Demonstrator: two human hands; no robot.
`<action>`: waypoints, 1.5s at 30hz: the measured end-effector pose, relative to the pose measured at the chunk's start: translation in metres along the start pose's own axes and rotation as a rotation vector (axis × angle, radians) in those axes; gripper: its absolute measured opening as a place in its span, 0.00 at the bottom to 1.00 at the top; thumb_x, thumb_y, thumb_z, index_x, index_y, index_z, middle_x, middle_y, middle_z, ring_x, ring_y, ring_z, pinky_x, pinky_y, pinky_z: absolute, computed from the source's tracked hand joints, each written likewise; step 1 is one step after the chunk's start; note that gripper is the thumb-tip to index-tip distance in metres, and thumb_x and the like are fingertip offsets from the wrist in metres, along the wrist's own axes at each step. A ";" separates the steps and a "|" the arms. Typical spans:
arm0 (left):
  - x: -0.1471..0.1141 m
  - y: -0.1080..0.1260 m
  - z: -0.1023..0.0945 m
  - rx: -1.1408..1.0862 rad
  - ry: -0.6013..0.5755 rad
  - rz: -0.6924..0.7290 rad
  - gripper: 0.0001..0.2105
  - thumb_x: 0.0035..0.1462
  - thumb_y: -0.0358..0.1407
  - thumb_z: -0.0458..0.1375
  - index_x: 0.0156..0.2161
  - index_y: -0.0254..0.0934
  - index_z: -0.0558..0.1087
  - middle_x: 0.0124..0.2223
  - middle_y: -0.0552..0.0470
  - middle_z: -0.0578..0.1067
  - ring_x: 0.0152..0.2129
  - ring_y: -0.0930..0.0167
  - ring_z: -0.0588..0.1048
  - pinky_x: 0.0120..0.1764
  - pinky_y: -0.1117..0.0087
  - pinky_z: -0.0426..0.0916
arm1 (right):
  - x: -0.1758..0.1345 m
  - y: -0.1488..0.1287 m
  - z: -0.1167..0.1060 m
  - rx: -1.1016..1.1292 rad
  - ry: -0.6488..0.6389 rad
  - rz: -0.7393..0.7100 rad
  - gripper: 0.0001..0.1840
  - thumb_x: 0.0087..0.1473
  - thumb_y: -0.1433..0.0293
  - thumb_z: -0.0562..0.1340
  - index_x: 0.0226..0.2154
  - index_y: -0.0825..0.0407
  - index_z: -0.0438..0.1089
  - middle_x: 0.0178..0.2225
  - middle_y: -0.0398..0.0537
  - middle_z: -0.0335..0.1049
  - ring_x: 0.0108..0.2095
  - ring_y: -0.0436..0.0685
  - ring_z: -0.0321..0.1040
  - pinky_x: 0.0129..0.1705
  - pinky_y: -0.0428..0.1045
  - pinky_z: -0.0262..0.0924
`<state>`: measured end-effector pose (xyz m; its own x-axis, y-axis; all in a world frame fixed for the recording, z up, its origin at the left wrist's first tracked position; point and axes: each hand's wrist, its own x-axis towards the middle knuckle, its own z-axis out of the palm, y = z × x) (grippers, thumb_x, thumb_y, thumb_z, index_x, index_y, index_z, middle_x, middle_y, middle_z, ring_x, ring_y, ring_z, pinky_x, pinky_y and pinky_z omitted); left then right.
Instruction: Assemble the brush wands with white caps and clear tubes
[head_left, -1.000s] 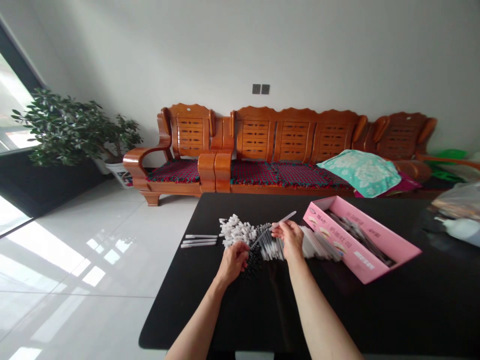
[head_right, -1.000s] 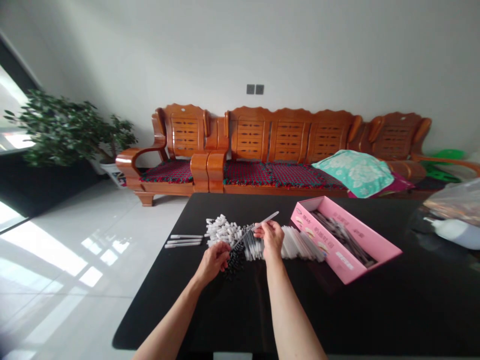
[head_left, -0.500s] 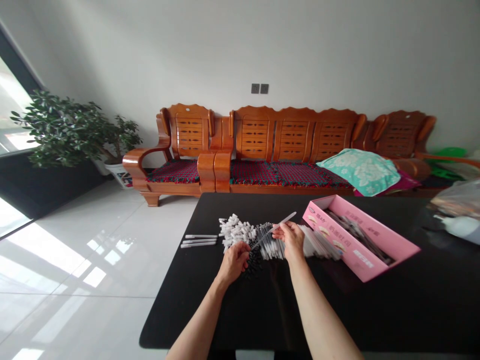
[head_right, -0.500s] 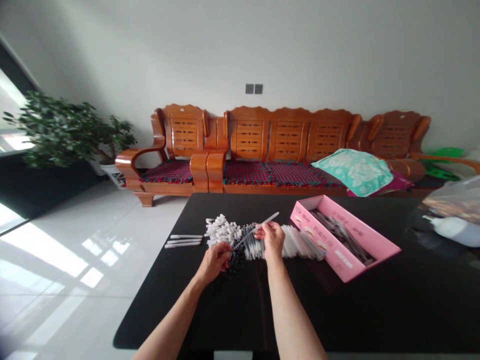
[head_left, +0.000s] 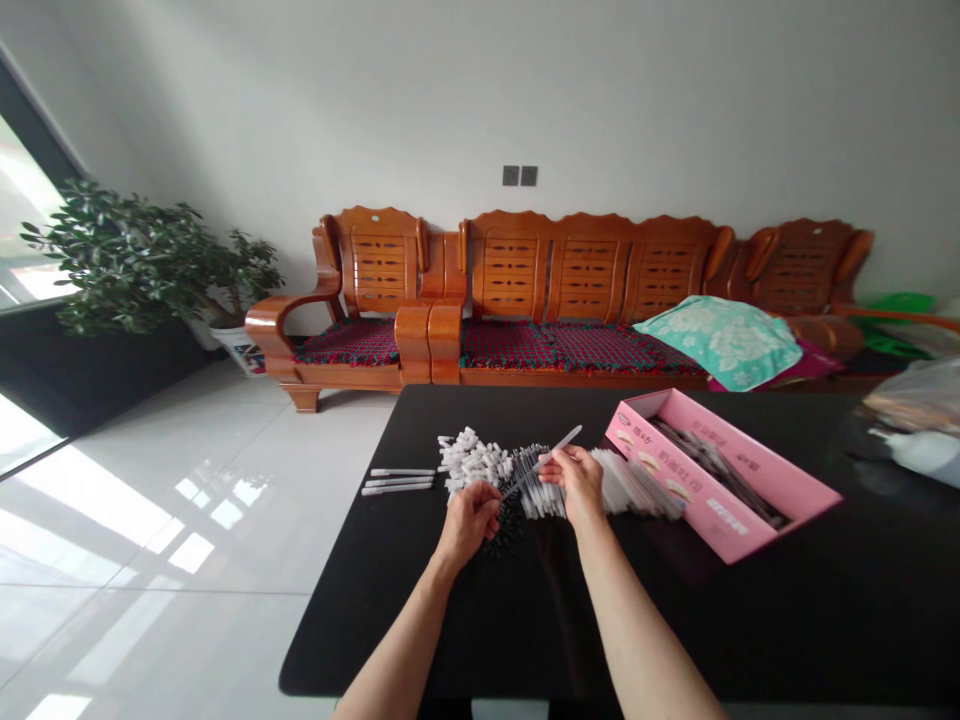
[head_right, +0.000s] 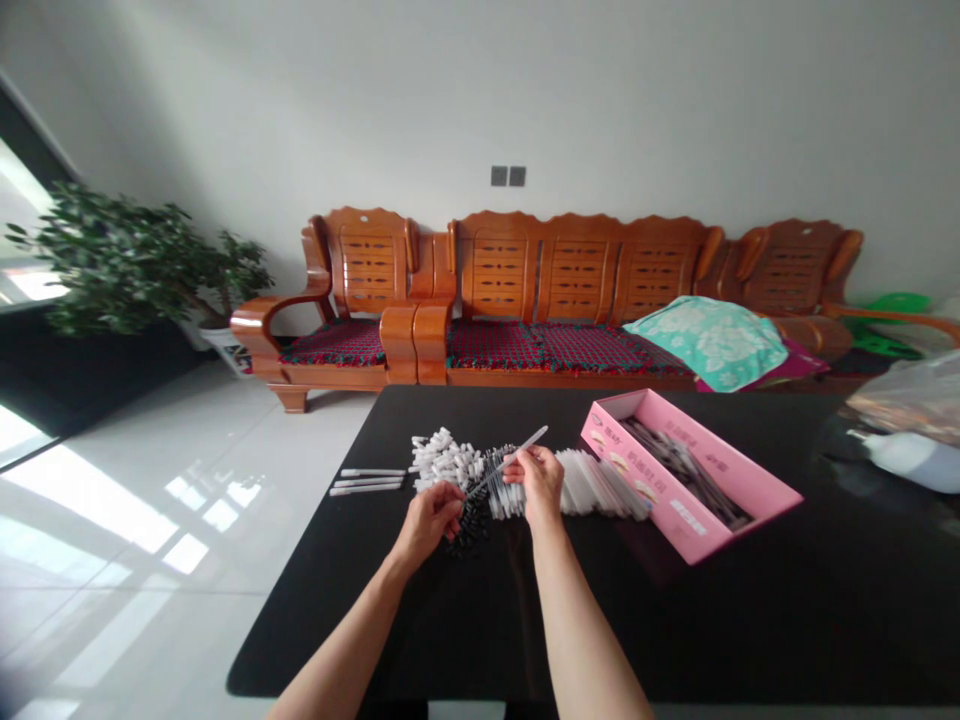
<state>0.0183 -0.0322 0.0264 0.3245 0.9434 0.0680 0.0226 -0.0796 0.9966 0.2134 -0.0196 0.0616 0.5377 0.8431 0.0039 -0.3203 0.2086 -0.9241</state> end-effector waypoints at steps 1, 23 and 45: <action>0.001 0.000 0.001 -0.058 0.004 -0.005 0.06 0.52 0.35 0.57 0.35 0.35 0.70 0.22 0.57 0.70 0.14 0.76 0.69 0.17 0.78 0.63 | -0.002 0.000 0.001 -0.009 -0.009 0.014 0.19 0.37 0.63 0.71 0.29 0.54 0.67 0.22 0.50 0.77 0.17 0.54 0.72 0.17 0.46 0.68; 0.014 0.006 -0.028 0.242 0.309 0.010 0.06 0.52 0.36 0.61 0.31 0.35 0.76 0.21 0.56 0.71 0.16 0.75 0.69 0.22 0.75 0.62 | -0.029 0.006 -0.009 0.317 -0.095 0.384 0.02 0.44 0.76 0.66 0.24 0.57 0.72 0.25 0.55 0.79 0.22 0.55 0.76 0.25 0.47 0.73; 0.017 -0.010 0.007 0.604 0.032 0.271 0.07 0.53 0.29 0.59 0.34 0.39 0.80 0.35 0.47 0.76 0.29 0.68 0.74 0.36 0.69 0.67 | -0.032 0.024 -0.019 0.296 -0.115 0.428 0.04 0.44 0.74 0.68 0.26 0.58 0.73 0.27 0.57 0.79 0.23 0.56 0.76 0.26 0.48 0.74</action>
<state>0.0298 -0.0178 0.0169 0.3656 0.8730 0.3228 0.4735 -0.4731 0.7430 0.2041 -0.0509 0.0323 0.2270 0.9288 -0.2928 -0.7076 -0.0493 -0.7049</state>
